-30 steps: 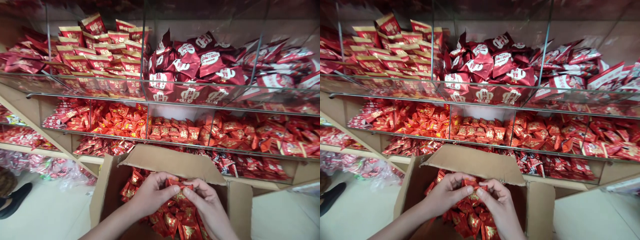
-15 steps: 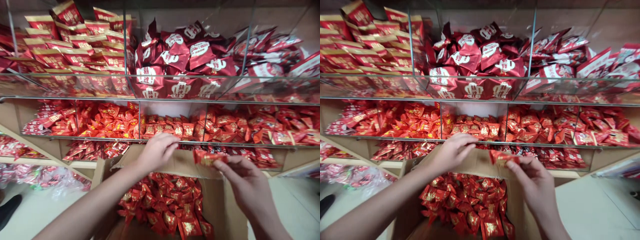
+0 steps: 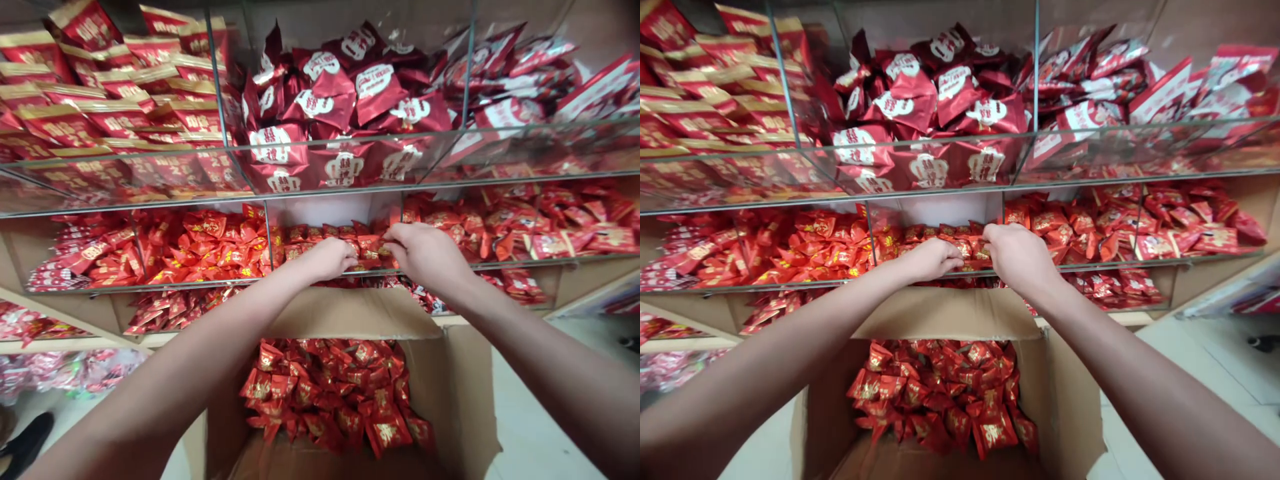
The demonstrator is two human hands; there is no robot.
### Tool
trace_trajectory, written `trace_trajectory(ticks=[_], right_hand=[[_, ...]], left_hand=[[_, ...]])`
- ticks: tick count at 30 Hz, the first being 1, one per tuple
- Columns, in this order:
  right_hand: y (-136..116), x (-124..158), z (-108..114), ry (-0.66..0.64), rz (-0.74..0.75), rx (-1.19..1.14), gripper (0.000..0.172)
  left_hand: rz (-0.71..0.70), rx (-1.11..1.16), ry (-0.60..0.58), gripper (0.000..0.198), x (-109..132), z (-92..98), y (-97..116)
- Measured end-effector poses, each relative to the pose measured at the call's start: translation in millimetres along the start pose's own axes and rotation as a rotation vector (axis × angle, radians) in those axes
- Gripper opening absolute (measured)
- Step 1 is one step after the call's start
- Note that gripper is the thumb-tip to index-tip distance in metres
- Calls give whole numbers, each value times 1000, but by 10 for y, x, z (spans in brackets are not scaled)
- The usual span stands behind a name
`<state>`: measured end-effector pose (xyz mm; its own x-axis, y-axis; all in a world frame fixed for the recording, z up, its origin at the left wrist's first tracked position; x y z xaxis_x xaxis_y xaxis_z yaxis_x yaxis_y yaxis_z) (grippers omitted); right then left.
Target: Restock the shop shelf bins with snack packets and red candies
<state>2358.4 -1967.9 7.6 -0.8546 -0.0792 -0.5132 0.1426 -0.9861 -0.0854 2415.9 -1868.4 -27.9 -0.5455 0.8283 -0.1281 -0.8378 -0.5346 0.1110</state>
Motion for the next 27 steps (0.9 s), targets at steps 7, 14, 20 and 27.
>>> trace_trajectory(ticks=[7,14,20,27], right_hand=[[-237,-183,-215,-294,142,139,23],[-215,-371,-333,-346,173,157,16],[-210,-256,-356,-451,180,182,16],[-274,-288,-490,-493,152,94,16]], left_hand=[[33,-36,-18,25,3,-3,-47],[-3,-52,-19,26,11,11,2],[27,12,-51,26,32,-4,-80],[25,99,-74,25,16,-62,-130]])
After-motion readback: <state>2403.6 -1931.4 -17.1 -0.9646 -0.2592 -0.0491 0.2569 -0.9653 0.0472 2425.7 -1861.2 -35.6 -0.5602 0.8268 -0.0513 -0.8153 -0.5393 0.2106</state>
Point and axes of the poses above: each hand's wrist, its own x-axis away from the middle knuckle, its own z-axis out of the back of the hand, y = z × x, the point moved 7 cm from there along -x, towards the middle knuckle, and after that the axes turned 3 degrees about y, right-handed, at the moved point
